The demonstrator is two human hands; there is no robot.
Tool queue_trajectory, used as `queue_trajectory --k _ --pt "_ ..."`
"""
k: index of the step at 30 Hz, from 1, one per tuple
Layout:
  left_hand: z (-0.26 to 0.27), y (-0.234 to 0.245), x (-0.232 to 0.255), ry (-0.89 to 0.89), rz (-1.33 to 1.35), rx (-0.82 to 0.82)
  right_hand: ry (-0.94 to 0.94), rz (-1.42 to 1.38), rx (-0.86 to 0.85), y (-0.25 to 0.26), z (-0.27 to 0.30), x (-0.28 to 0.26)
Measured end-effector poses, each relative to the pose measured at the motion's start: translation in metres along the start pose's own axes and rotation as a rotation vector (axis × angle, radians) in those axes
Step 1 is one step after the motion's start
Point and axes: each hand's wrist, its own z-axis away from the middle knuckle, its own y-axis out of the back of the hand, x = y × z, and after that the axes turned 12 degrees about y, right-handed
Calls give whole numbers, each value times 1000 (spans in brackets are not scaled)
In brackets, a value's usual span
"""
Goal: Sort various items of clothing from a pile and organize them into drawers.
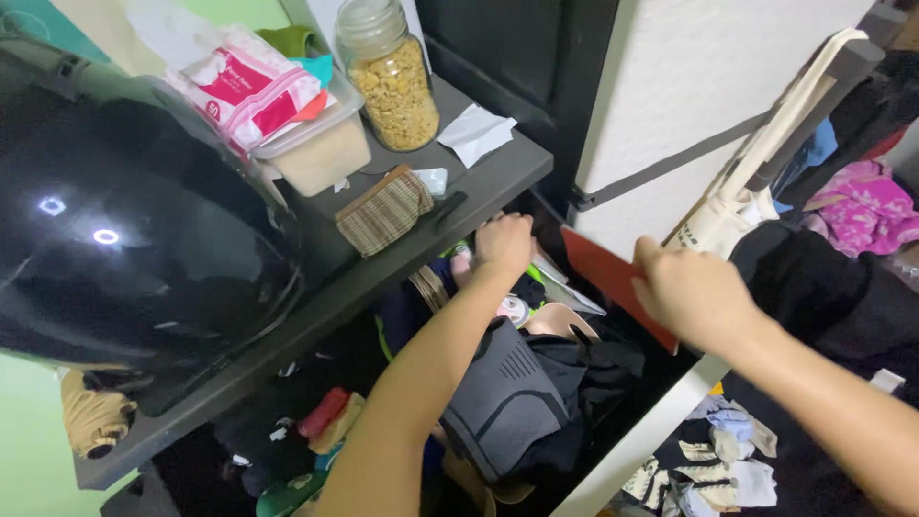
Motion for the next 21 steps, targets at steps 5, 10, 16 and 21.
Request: queue_trajectory --k 5,10,16,21 --pt "-1 30 5 179 183 -248 -4 57 64 -25 -2 -20" --pt "15 41 0 172 265 -249 -8 24 83 -50 -7 -24" --pt "15 14 -14 -144 280 -110 22 -81 103 -58 0 -25" --pt "8 6 2 -440 -157 22 -59 -114 -64 -57 9 -15"
